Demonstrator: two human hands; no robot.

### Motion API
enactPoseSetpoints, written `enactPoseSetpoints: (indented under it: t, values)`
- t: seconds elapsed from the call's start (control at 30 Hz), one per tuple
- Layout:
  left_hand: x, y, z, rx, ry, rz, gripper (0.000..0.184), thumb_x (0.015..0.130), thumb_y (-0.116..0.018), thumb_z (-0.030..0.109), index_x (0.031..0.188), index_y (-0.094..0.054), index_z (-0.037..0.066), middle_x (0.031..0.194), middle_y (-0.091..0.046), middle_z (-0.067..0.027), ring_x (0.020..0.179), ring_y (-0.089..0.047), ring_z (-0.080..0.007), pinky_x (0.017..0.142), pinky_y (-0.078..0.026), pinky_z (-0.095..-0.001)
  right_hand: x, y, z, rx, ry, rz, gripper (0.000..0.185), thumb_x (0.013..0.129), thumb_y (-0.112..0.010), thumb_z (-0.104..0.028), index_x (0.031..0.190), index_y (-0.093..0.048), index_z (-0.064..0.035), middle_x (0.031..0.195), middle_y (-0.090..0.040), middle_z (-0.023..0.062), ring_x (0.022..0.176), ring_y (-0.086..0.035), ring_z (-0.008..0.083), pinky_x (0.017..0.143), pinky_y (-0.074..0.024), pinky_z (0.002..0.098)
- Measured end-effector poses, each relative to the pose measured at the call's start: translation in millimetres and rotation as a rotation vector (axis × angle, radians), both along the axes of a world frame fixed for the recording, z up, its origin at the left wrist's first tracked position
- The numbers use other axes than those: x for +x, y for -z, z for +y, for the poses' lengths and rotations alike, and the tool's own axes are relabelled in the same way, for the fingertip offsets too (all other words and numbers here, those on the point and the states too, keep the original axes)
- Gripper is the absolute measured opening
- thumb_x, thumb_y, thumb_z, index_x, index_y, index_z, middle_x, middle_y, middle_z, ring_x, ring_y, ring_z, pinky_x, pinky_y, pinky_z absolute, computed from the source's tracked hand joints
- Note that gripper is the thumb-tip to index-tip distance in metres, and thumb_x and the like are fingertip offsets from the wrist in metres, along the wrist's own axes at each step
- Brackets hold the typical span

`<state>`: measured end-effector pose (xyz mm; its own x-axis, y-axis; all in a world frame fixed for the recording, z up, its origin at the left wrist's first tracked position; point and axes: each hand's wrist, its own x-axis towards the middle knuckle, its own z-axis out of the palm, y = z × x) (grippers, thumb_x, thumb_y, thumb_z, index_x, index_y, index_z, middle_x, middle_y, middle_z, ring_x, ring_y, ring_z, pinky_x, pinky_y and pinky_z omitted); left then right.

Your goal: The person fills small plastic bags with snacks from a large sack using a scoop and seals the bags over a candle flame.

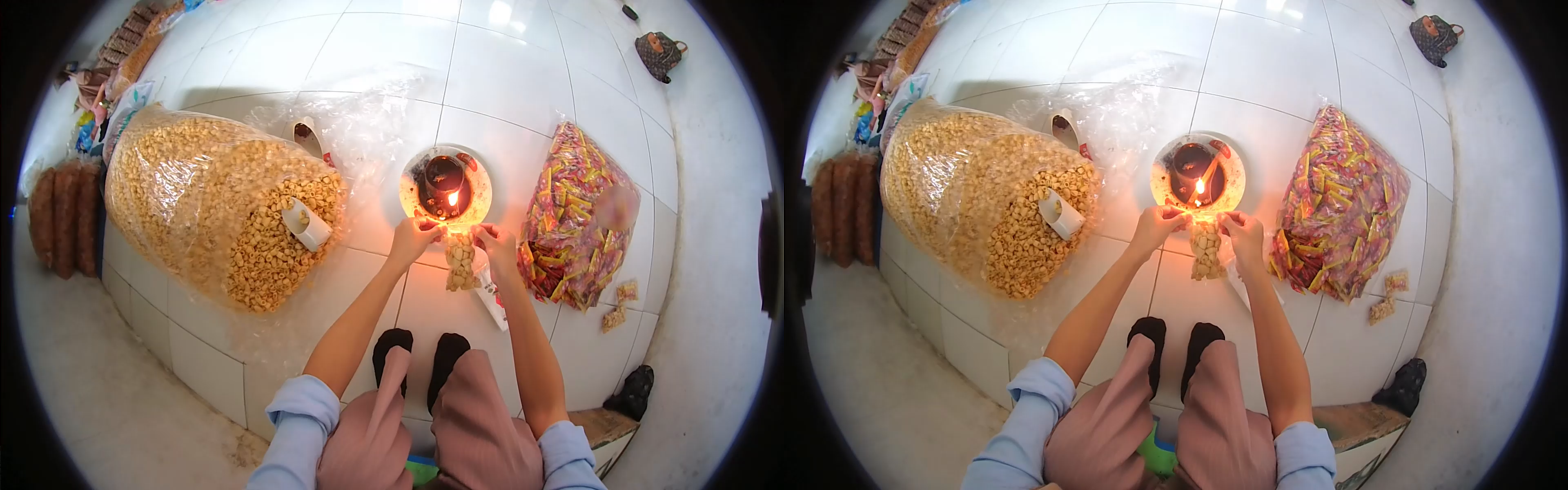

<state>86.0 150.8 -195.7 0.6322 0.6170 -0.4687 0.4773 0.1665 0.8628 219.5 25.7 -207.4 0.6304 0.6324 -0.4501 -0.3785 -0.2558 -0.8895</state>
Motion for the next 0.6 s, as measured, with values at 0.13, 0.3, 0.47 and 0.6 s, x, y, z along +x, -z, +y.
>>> enactPoseSetpoints:
  t: [0.13,0.3,0.47,0.6]
  values:
    - [12.9,17.4,7.1,-0.055,-0.094,-0.050,0.021,0.077,-0.063,0.017,0.085,-0.065,-0.003,0.075,-0.063,-0.0055,0.068,-0.057,-0.0087,0.066,-0.047,-0.0208,10.7,17.6,14.4,0.062,0.043,0.025,0.017,0.077,-0.063,-0.010,0.086,-0.061,0.0043,0.070,-0.058,0.0028,0.063,-0.052,0.0078,0.061,-0.0420,0.0195]
    - [24.4,37.1,7.9,-0.099,-0.331,-0.203,0.013,0.070,-0.063,0.010,0.078,-0.067,0.000,0.064,-0.064,-0.0055,0.059,-0.060,-0.0079,0.056,-0.047,-0.0204,18.2,22.2,25.5,0.043,0.053,-0.015,0.014,0.081,-0.060,-0.009,0.088,-0.061,0.0028,0.073,-0.058,0.0012,0.063,-0.052,0.0064,0.061,-0.0435,0.0185]
    - [26.5,38.7,9.0,-0.085,-0.336,-0.155,0.013,0.070,-0.063,0.008,0.077,-0.066,-0.001,0.066,-0.064,-0.0061,0.060,-0.060,-0.0083,0.056,-0.047,-0.0205,21.0,24.6,31.7,-0.002,0.064,-0.021,0.015,0.081,-0.061,-0.010,0.088,-0.062,0.0024,0.074,-0.059,0.0008,0.064,-0.053,0.0060,0.062,-0.0443,0.0186]
    - [24.8,42.7,11.3,-0.126,-0.366,-0.199,0.013,0.072,-0.063,0.009,0.079,-0.066,-0.002,0.067,-0.064,-0.0058,0.059,-0.059,-0.0086,0.056,-0.047,-0.0208,16.5,21.8,37.9,0.043,0.112,0.000,0.016,0.078,-0.064,-0.009,0.084,-0.062,0.0047,0.067,-0.058,0.0021,0.057,-0.050,0.0065,0.055,-0.0400,0.0192]
